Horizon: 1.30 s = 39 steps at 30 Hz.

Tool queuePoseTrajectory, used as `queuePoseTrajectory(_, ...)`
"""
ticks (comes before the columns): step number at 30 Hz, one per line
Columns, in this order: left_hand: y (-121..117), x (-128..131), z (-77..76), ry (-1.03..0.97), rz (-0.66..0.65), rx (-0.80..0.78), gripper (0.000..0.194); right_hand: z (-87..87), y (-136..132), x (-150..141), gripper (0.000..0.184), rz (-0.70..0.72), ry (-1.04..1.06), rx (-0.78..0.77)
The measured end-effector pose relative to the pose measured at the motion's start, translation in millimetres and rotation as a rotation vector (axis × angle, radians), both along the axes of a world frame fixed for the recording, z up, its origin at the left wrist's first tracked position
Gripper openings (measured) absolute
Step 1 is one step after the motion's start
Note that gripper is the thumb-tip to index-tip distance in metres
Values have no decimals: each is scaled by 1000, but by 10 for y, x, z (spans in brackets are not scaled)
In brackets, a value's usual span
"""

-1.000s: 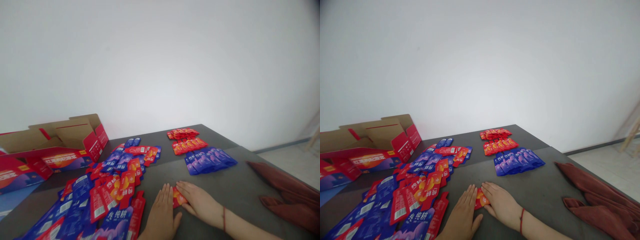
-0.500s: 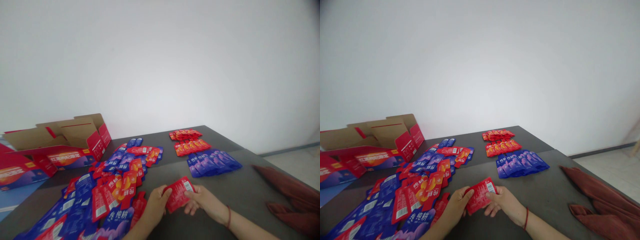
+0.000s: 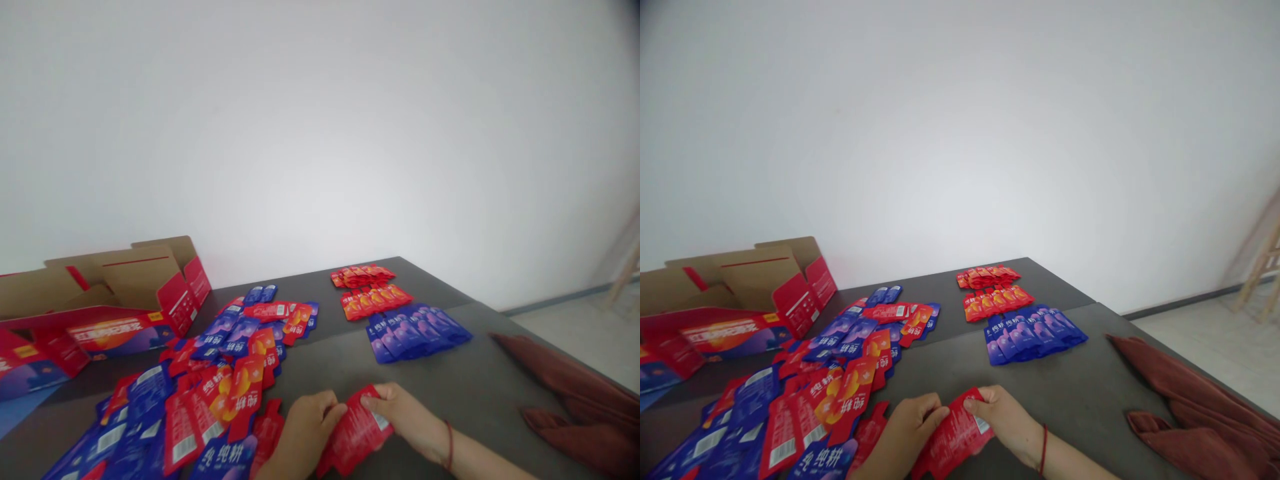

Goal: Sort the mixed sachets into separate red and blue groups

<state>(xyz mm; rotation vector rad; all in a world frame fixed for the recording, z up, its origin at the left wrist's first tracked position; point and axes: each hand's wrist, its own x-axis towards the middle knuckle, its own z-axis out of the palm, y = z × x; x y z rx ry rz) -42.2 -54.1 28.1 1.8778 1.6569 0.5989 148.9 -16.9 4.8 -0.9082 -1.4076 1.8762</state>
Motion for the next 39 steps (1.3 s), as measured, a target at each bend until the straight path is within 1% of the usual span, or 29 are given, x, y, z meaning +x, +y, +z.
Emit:
queuePoseTrajectory(3,65,-79,-39,-39,35,20,30,29,25,39,43,-28,6,-47)
queuePoseTrajectory(6,161,-153,-163,-169,113,12,35,107,80,119,45,-88,24,-83)
queuePoseTrajectory(8,218,-177,-258,-247,186,-23,41,200,154,203,43,-130,33,-58)
queuePoseTrajectory(10,249,-178,-319,-266,217,-38,45,324,289,310,41,-163,11,21)
queuePoseTrajectory(12,252,-165,-332,-230,187,-8,45,468,508,438,39,-198,-71,143)
queuePoseTrajectory(13,247,-157,-325,-205,170,13,44,544,651,509,39,-229,-147,223)
queuePoseTrajectory(15,232,-145,-300,-159,141,50,43,694,987,661,39,-303,-374,412)
queuePoseTrajectory(16,228,-142,-291,-143,130,61,43,765,1169,737,40,-360,-544,526)
queuePoseTrajectory(19,229,-141,-289,-131,111,58,43,935,1697,919,33,-402,-714,629)
queuePoseTrajectory(21,236,-142,-301,-134,106,47,43,981,1976,971,28,-417,-824,713)
queuePoseTrajectory(24,238,-139,-306,-134,105,53,43,927,2247,957,28,-391,-964,844)
queuePoseTrajectory(27,233,-132,-284,-139,111,46,42,795,2387,933,39,-322,-1069,941)
queuePoseTrajectory(30,232,-127,-266,-143,112,15,41,694,2469,974,45,-228,-1144,1014)
queuePoseTrajectory(34,235,-124,-270,-147,100,-7,42,621,2521,1080,44,-68,-1194,1085)
queuePoseTrajectory(37,226,-120,-269,-151,101,-15,41,549,2530,1142,47,41,-1215,1108)
queuePoseTrajectory(39,217,-116,-261,-157,99,-15,39,493,2547,1177,54,92,-1231,1105)
